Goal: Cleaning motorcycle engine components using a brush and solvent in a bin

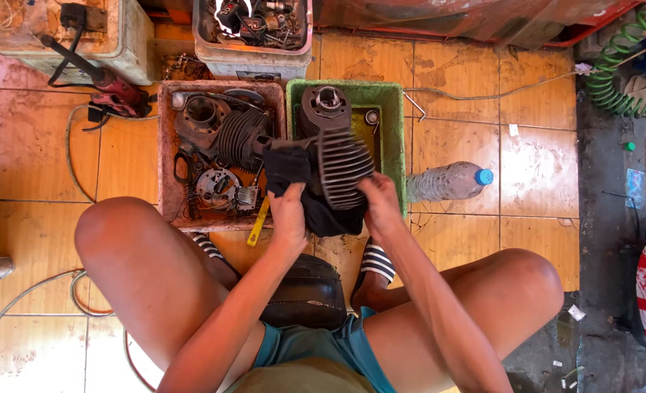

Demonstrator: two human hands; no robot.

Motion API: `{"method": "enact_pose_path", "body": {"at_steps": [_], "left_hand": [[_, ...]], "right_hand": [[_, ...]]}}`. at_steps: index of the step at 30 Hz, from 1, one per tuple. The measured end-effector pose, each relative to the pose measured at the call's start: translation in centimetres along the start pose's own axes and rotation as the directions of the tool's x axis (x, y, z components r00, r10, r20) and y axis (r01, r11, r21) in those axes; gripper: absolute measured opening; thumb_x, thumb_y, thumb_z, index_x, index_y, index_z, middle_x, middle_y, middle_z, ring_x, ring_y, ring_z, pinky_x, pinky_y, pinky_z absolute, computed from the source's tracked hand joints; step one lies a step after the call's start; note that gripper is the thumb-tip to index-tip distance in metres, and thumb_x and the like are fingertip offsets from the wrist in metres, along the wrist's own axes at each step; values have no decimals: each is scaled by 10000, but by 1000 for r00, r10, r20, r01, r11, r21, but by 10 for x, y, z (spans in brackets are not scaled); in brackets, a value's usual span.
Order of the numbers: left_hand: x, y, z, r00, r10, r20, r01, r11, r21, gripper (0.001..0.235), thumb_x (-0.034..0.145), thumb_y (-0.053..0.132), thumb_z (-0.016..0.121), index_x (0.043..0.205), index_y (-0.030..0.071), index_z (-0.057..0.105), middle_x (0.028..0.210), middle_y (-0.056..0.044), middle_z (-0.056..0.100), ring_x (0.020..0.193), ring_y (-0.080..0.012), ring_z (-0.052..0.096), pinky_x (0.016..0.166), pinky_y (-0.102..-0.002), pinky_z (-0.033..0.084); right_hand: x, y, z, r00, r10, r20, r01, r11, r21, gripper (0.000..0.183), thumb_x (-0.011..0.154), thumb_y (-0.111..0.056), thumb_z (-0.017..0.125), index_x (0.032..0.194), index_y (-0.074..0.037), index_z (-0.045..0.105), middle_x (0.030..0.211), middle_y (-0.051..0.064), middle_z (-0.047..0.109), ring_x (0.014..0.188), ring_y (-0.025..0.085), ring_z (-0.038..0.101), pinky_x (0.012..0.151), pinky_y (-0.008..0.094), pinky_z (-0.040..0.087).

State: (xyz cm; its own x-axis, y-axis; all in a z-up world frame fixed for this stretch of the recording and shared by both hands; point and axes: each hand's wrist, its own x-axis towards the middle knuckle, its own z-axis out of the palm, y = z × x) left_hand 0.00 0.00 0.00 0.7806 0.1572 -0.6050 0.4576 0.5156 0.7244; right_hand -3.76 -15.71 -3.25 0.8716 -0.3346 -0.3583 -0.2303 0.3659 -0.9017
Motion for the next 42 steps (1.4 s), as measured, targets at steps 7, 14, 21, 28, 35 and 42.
{"method": "enact_pose_path", "body": {"at_steps": [7,14,21,28,35,42], "left_hand": [[15,37,-1,974,-221,-42,222,975,13,576,910,351,676,1426,163,501,1229,-134,656,1032,-210,651,924,-479,557],[5,100,6,984,-79,-157,35,963,-268,354,887,278,660,1177,75,651,996,-155,720,858,-271,737,784,-403,617],[-20,130,14,966,-109,-233,12,924,-382,385,780,274,709,1072,27,748,979,-219,767,883,-316,778,795,-402,628],[-17,71,19,991,-10,-130,29,988,149,1139,740,405,839,1583,-34,212,1497,-303,457,1421,-359,487,1179,-522,391],[37,-58,0,989,-134,60,73,803,591,779,778,378,830,1358,-77,580,1321,-280,620,1311,-365,571,1083,-463,447],[54,-84,27,957,-201,211,18,763,647,732,851,434,805,1381,-28,601,1324,-220,650,1310,-319,590,1064,-439,479]], "right_hand": [[5,-24,12,994,-105,-1,101,950,296,299,867,-226,554,994,-24,735,872,114,722,853,195,715,794,350,579],[12,-51,-6,988,-101,-120,150,832,534,246,928,-330,601,1058,-177,742,1110,73,775,1028,208,743,992,349,579],[34,-14,-54,974,30,-225,79,885,460,301,925,-375,682,1134,-160,701,1125,60,768,1025,193,743,936,361,628],[38,8,-34,881,246,-404,-55,902,429,413,843,-252,776,1147,3,662,1026,144,738,898,249,743,811,415,649],[33,14,-8,799,281,-531,-224,959,171,747,726,-293,901,1216,158,565,1017,303,666,880,372,703,737,581,573],[54,80,-26,807,279,-520,-386,916,-107,1001,751,-430,914,1392,174,439,1307,356,540,1247,409,565,981,547,482]]}}
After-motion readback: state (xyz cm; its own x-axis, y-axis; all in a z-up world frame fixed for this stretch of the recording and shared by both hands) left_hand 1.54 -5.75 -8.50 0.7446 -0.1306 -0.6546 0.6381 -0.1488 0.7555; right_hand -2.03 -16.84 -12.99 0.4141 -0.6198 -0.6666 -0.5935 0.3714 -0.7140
